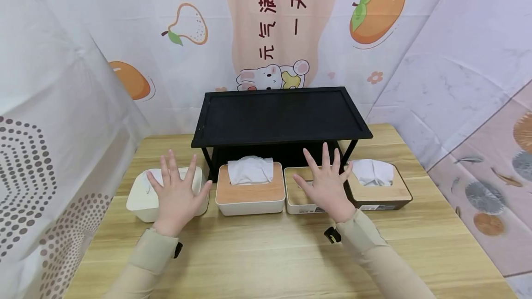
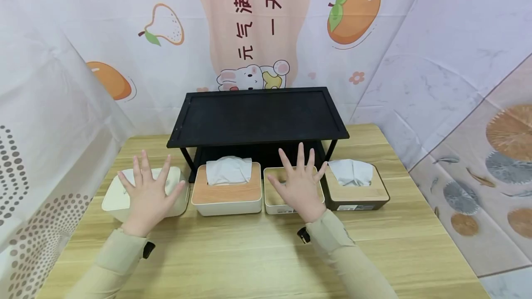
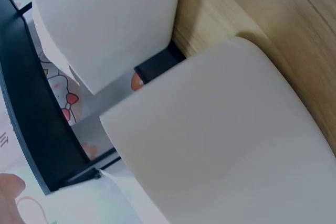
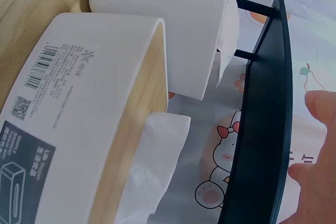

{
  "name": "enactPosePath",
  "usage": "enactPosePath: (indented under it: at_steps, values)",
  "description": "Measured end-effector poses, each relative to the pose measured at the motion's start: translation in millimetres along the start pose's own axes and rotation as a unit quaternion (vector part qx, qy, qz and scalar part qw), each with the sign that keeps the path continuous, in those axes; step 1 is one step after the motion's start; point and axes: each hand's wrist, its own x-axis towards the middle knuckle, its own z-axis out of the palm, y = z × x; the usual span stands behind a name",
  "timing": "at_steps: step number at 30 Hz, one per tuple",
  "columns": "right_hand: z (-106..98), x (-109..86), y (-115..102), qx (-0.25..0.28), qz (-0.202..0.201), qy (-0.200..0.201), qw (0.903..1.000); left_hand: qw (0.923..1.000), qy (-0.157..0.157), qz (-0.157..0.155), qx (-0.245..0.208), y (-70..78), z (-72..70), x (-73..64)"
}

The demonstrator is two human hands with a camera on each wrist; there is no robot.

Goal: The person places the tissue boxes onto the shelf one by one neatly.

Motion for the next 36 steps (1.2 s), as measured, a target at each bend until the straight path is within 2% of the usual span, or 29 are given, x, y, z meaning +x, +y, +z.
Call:
enactPosePath:
  at_steps: [11,19,28,36]
  values:
    - [-0.1,5.3,-10.6,-0.019,-0.011,-0.012,0.9997,0.9997,0.023,-0.001,-0.002,-21.3,-5.9,-9.7]
    - [12.9,6.9,-25.4,-0.007,-0.015,-0.036,0.9992,0.9999,0.002,-0.013,0.010,-44.0,-10.4,-22.9]
    - [26.6,7.2,-48.0,0.008,-0.047,-0.051,0.9976,0.9987,-0.019,-0.040,0.024,-74.7,-14.8,-40.5]
    - [40.9,10.4,-70.5,-0.005,-0.078,-0.058,0.9953,0.9979,-0.015,-0.059,0.023,-97.0,-14.1,-51.4]
